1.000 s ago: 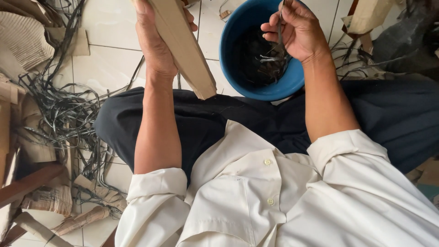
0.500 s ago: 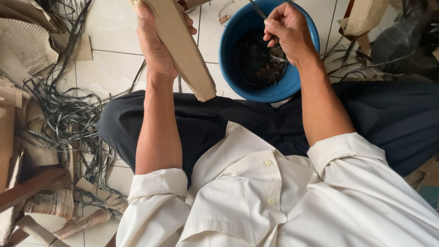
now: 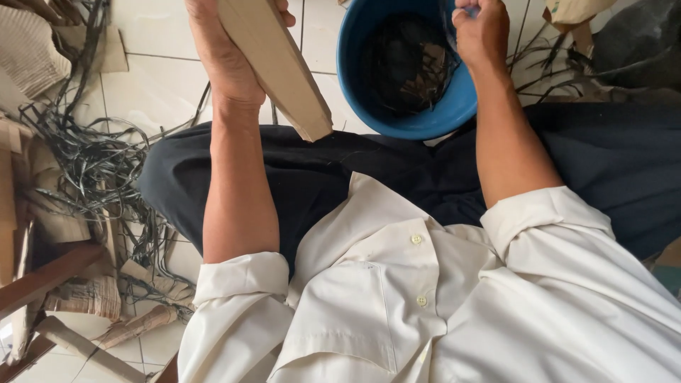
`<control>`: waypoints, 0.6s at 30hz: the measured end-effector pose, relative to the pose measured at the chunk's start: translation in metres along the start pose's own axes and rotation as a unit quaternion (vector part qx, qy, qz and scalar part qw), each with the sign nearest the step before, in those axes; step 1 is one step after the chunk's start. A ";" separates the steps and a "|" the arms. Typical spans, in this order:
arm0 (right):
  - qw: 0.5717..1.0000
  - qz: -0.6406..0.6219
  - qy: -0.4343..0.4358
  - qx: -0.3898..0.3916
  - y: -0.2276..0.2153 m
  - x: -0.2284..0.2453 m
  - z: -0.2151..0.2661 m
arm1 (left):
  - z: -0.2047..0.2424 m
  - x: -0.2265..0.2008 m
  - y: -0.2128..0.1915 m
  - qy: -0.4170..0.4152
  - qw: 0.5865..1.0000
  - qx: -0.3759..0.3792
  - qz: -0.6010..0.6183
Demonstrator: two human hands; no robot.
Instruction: The person sits on the floor and ties a dark cord around a cylindrical cardboard-wrapped object. They wrap the cord multiple times and secure it by hand.
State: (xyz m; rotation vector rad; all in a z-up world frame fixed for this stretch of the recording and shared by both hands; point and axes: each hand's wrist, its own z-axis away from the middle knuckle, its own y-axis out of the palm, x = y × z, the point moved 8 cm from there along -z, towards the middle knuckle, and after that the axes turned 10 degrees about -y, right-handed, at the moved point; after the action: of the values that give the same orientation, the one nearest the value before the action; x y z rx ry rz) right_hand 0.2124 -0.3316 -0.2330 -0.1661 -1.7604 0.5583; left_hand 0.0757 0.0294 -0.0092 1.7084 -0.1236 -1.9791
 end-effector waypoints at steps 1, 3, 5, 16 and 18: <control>0.994 0.097 -0.046 -0.031 -0.004 0.007 0.003 | -0.001 0.003 -0.003 0.001 1.000 0.006 0.000; 0.975 0.193 -0.091 -0.058 -0.001 0.000 0.009 | -0.003 0.009 -0.008 -0.001 1.000 0.011 0.000; 0.983 0.155 -0.101 0.013 0.021 -0.031 0.012 | -0.004 0.012 -0.011 0.012 1.000 0.028 0.004; 0.979 0.156 0.051 0.118 0.076 -0.082 0.024 | 0.001 0.004 -0.001 0.020 0.999 0.035 -0.010; 0.979 0.168 0.043 0.104 0.083 -0.098 0.019 | 0.001 0.005 -0.003 0.032 0.999 0.041 -0.003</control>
State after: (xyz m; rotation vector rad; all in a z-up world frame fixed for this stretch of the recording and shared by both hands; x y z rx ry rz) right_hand 0.2061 -0.3030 -0.3592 -0.3391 -1.5876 0.9605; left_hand 0.0739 0.0295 -0.0149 1.8241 -0.1805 -1.9448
